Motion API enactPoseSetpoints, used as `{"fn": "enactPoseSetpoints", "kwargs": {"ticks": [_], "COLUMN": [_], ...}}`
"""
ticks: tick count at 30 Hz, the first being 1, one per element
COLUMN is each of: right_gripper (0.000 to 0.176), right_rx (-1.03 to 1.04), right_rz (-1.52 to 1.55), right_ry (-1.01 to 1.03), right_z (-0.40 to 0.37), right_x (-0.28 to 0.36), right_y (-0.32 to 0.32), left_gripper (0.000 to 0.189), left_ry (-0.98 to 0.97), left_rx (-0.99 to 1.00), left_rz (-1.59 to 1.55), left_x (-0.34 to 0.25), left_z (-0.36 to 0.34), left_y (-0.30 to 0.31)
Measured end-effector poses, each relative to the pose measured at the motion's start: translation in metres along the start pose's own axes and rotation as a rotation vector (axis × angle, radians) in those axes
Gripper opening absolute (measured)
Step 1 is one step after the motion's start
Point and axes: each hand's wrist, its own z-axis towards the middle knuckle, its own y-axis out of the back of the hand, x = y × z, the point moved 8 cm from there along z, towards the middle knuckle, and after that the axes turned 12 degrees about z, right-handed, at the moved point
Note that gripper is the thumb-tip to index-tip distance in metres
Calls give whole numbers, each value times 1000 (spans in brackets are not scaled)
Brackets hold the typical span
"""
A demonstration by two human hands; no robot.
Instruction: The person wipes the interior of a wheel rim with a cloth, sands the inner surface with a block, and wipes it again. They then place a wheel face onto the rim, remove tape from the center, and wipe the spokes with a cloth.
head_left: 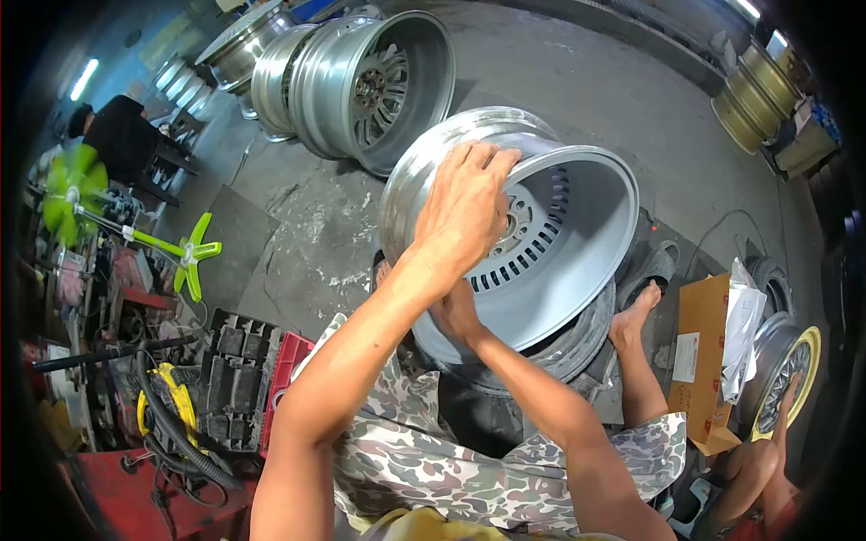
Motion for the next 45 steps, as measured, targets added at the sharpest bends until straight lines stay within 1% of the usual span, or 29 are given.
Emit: {"fn": "enactPoseSetpoints", "kwargs": {"ticks": [2,4,6,9,10,12,13,14,16,18,19,20,21,22,23,24,26,27,28,30,31,32,33,34,37,41,43,44,45], "right_gripper": [16,24,19,19,19,21,21,21,19,29,36,39,37,34,34,34,36,35,36,23,16,16,21,18,14,16,17,16,16], "right_rx": [117,296,285,188,182,63,79,79,179,471,571,563,502,666,743,748,583,619,479,481,281,158,8,11,-133,-8,118,210,239], "right_rz": [-290,-443,-476,-251,-247,-99,-80,-85,-348,-705,-1023,-829,-940,-1238,-1376,-1373,-1416,-1482,-1190,-975,-699,-596,-355,-203,193,320,45,-262,-339], "right_ry": [124,-28,45,-2,-7,5,-81,-73,-73,-88,-31,-220,-199,92,100,105,192,226,2,0,-100,-142,-26,-178,15,27,-18,-66,-27], "right_z": [-39,-43,-36,-18,-12,-4,-13,-19,-40,-53,-55,-45,-26,-14,0,-1,7,-10,-23,-73,-67,-66,-61,-41,14,25,5,-25,-39], "right_x": [-61,-74,-66,-50,-43,-29,-43,-47,-65,-127,-155,-186,-166,-163,-148,-149,-141,-154,-159,-195,-119,-99,-77,-48,-2,10,-10,-44,-65], "right_y": [18,35,34,9,0,0,3,12,31,75,115,165,199,209,218,218,218,209,201,139,95,61,37,19,11,12,12,19,35], "left_gripper": [50,50,50,50,50,49,49,49,48,47,47,48,48,48,48,48,49,49,49,49,48,48,49,49,49,49,49,49,49], "left_ry": [9,23,0,7,4,16,11,11,15,19,22,25,31,42,33,21,10,9,10,9,10,9,11,11,8,21,24,26,29], "left_rx": [3,8,1,15,23,14,10,8,18,27,29,21,12,15,6,-6,-15,-3,11,12,9,13,15,18,29,19,23,35,41], "left_rz": [-13,-26,-24,-20,-21,-20,-23,-19,-18,-13,-14,-22,-27,-25,-29,-30,-22,-23,-25,-21,-19,-26,-16,-5,-5,3,-7,-17,-9], "left_x": [0,0,-3,-3,-3,-1,-1,0,0,2,1,0,1,1,0,-2,-2,-2,-2,-2,-3,-4,-4,-5,-7,-5,-5,-5,-4], "left_z": [1,-3,-1,-1,-2,0,1,2,-1,1,1,1,0,-2,-3,-3,-3,-2,-3,-2,-2,-3,-3,-3,-5,-6,-5,-6,-6], "left_y": [0,0,2,1,0,-1,-1,0,0,-1,-2,-1,-2,-3,-3,-1,-1,-1,-2,-1,-2,-3,-2,-1,-3,-2,0,-1,0]}}
